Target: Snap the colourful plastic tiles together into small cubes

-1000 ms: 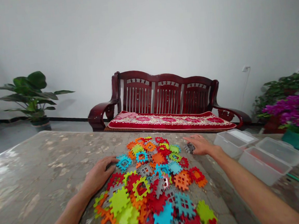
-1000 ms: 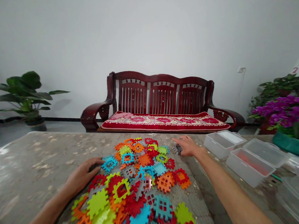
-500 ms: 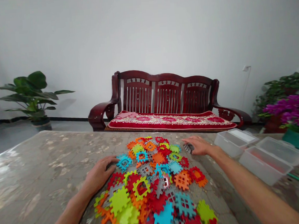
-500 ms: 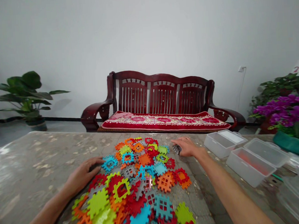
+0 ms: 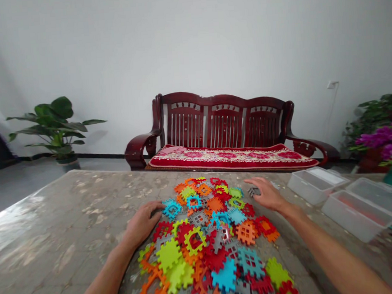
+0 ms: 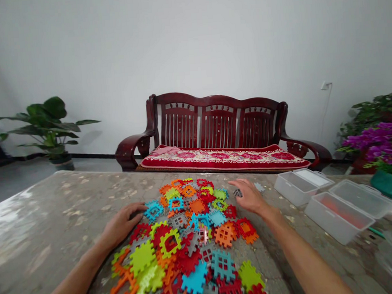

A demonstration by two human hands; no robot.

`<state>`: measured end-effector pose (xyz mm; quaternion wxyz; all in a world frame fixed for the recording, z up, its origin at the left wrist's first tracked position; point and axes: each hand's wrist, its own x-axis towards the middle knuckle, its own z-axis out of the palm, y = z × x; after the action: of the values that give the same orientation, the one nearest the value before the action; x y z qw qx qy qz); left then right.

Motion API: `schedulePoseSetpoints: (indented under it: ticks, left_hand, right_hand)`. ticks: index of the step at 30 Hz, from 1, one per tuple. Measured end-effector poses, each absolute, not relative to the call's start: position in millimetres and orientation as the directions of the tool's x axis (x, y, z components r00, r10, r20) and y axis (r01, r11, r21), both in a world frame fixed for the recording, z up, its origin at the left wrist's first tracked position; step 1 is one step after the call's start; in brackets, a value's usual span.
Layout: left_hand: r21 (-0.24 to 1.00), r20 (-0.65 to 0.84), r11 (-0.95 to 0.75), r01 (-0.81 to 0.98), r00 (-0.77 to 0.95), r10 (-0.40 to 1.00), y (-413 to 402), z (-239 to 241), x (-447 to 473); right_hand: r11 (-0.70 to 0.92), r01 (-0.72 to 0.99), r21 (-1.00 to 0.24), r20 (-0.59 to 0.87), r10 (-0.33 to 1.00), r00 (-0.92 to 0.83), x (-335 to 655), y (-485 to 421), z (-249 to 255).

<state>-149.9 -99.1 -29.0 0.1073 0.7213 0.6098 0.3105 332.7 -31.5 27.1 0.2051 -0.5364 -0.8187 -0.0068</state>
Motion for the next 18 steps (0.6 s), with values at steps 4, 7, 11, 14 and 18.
schedulePoseSetpoints:
  ticks: [4, 7, 11, 14, 18]
  left_hand:
    - [0.538, 0.317, -0.228, 0.812, 0.056, 0.947, -99, -30, -150]
    - [0.539, 0.318, -0.231, 0.81, 0.058, 0.946, -99, -29, -150]
    - [0.53, 0.318, -0.243, 0.812, 0.076, 0.945, -99, -28, -149]
    - [0.525, 0.315, -0.239, 0.817, 0.074, 0.946, -100, -26, -148]
    - [0.527, 0.313, -0.238, 0.816, 0.074, 0.947, -103, -22, -145]
  right_hand:
    - [0.463, 0.808, -0.364, 0.501, 0.829, -0.249, 299, -69, 8]
    - [0.478, 0.778, -0.406, 0.542, 0.812, -0.216, 287, -85, -4]
    - [0.48, 0.76, -0.438, 0.551, 0.811, -0.194, 283, -91, -2]
    - [0.502, 0.741, -0.447, 0.551, 0.807, -0.213, 274, -95, 11]
    - [0.57, 0.703, -0.425, 0.493, 0.797, -0.348, 246, -95, 35]
